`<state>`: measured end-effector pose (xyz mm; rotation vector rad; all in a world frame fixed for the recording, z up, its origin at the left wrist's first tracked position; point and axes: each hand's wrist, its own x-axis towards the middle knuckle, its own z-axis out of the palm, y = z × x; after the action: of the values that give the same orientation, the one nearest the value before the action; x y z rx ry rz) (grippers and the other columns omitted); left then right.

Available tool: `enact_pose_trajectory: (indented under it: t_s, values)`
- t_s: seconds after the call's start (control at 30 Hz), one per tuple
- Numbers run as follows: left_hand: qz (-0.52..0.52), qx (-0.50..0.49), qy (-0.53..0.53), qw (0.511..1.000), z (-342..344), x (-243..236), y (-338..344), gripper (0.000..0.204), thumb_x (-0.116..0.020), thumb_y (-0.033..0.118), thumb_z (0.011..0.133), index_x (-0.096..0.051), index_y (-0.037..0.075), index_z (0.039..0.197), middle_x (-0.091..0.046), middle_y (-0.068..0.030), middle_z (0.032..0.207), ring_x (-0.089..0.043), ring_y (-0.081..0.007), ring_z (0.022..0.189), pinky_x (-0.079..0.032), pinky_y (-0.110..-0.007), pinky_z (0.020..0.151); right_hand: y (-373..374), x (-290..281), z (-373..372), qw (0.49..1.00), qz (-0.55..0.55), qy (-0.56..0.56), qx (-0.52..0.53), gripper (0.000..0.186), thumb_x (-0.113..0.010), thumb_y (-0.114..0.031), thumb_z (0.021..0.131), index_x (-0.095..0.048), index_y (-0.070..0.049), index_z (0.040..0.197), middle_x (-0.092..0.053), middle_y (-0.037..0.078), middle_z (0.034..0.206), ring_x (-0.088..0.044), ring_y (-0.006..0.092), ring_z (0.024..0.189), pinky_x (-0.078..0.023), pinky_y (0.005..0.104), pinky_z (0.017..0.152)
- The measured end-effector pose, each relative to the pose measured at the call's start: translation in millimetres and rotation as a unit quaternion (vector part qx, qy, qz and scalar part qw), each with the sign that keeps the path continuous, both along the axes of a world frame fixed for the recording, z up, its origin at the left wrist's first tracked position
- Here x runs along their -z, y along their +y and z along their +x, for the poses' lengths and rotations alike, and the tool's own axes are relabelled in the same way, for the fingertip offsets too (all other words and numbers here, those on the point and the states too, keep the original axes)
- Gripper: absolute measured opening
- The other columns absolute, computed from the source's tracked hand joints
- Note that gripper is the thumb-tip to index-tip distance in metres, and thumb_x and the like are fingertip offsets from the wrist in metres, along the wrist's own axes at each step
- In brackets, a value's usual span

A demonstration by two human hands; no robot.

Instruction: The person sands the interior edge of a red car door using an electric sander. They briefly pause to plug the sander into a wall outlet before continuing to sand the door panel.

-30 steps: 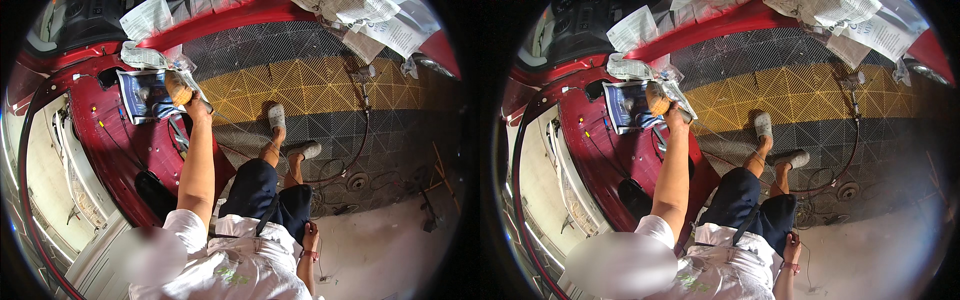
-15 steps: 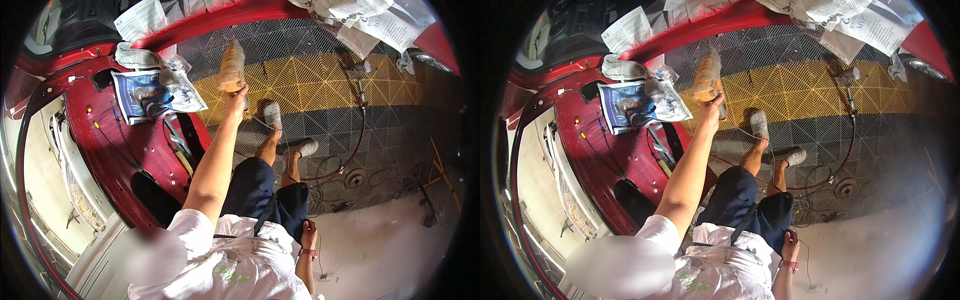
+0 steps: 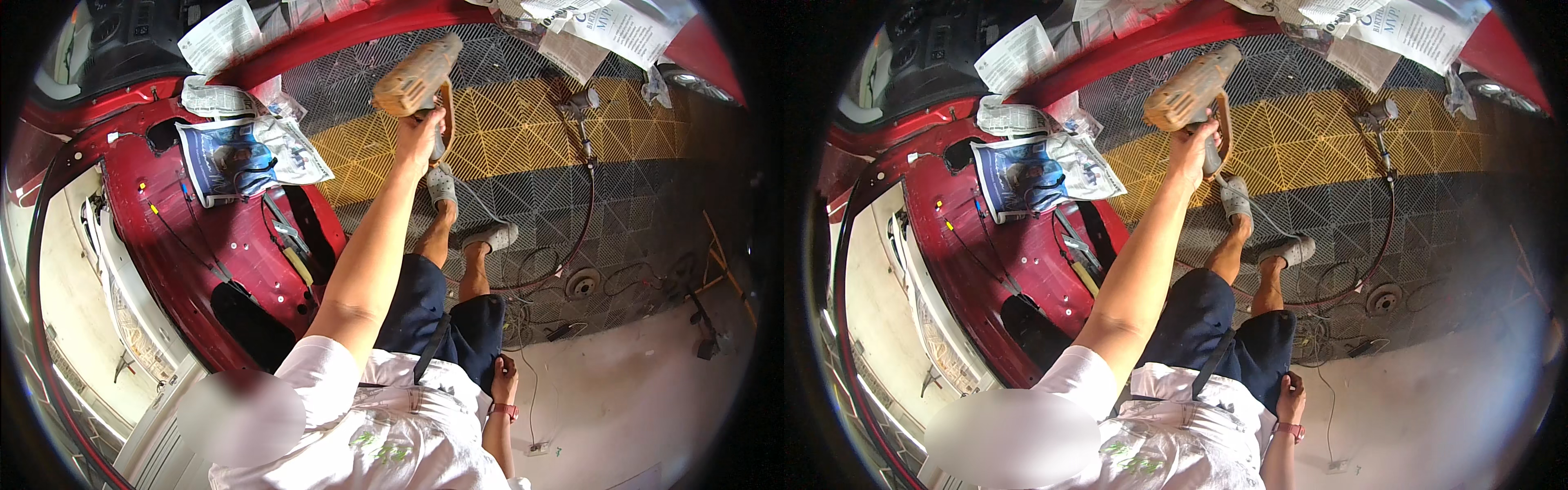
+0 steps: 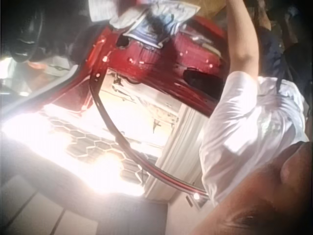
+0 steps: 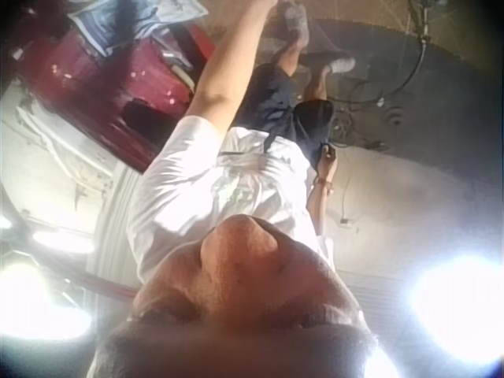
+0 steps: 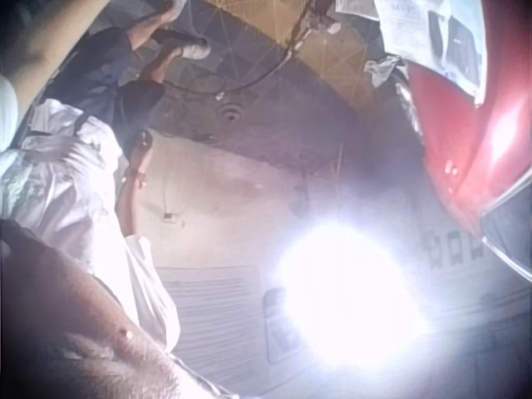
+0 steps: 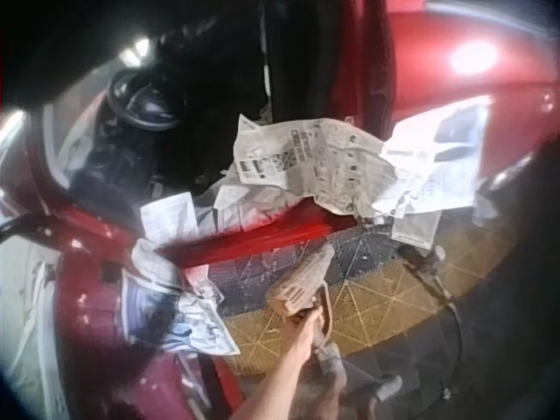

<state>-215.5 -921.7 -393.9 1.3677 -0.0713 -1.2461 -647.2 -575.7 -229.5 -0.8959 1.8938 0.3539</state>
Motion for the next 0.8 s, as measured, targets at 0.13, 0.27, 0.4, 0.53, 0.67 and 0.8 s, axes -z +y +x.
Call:
enact_pose_trajectory:
  t_s: [0.13, 0.27, 0.4, 0.53, 0.67, 0.8]
  values:
    - [-0.025, -0.076, -0.03, 0.996, 26, -4, 5, 0.025, -0.076, 0.006, 0.084, -0.064, 0.008, 0.107, -0.063, -0.0026, 0.094, -0.062, -0.0129, 0.073, -0.055, -0.03, 0.065, 1, 0, -1, 1.0, -0.002, 0.001, -0.009, 0.034, -0.059, -0.037, 0.1, -0.067, -0.009, 0.118, -0.072, 0.014, 0.109, -0.069, 0.0299, 0.098, -0.053, 0.0419, 0.084]
    - [0.0, -0.163, -0.039, 0.986, 62, -2, 20, 0.026, -0.074, 0.002, 0.085, -0.06, 0.008, 0.105, -0.063, -0.0039, 0.087, -0.061, -0.0113, 0.069, -0.053, -0.026, 0.058, 1, 2, 0, 1.0, 0.001, 0.006, -0.013, 0.034, -0.059, -0.037, 0.1, -0.067, -0.009, 0.117, -0.073, 0.014, 0.108, -0.069, 0.0304, 0.098, -0.053, 0.0424, 0.085]
    - [0.023, -0.208, -0.078, 0.975, 103, 4, 44, 0.026, -0.074, 0.002, 0.085, -0.058, 0.007, 0.106, -0.062, -0.004, 0.087, -0.061, -0.0126, 0.068, -0.053, -0.027, 0.059, 0, 2, 1, 1.0, 0.005, 0.017, -0.02, 0.032, -0.06, -0.035, 0.1, -0.067, -0.008, 0.116, -0.073, 0.014, 0.107, -0.069, 0.0318, 0.099, -0.053, 0.0433, 0.085]
    - [0.054, -0.25, -0.139, 0.957, 142, 13, 74, 0.026, -0.073, 0.006, 0.087, -0.056, 0.01, 0.107, -0.06, -0.0014, 0.09, -0.059, -0.0123, 0.072, -0.051, -0.028, 0.061, -1, 2, 0, 1.0, -0.005, 0.008, -0.028, 0.03, -0.06, -0.033, 0.1, -0.068, -0.009, 0.116, -0.073, 0.014, 0.107, -0.069, 0.0325, 0.1, -0.052, 0.0438, 0.086]
    - [0.074, -0.302, -0.227, 0.923, 157, 14, 89, 0.03, -0.069, 0.002, 0.09, -0.054, 0.009, 0.115, -0.059, -0.0012, 0.09, -0.056, -0.0119, 0.073, -0.049, -0.027, 0.066, -8, -1, 5, 1.0, -0.001, 0.01, -0.024, 0.029, -0.06, -0.033, 0.1, -0.068, -0.01, 0.116, -0.073, 0.013, 0.106, -0.069, 0.0322, 0.1, -0.052, 0.0432, 0.087]
    - [0.066, -0.32, -0.281, 0.902, 150, 4, 93, 0.03, -0.068, 0.0, 0.091, -0.054, 0.007, 0.117, -0.06, -0.0012, 0.094, -0.054, -0.0119, 0.075, -0.047, -0.028, 0.07, -6, 3, 2, 1.0, 0.008, 0.008, -0.026, 0.029, -0.06, -0.033, 0.1, -0.067, -0.011, 0.117, -0.073, 0.013, 0.105, -0.069, 0.0318, 0.1, -0.052, 0.0429, 0.087]
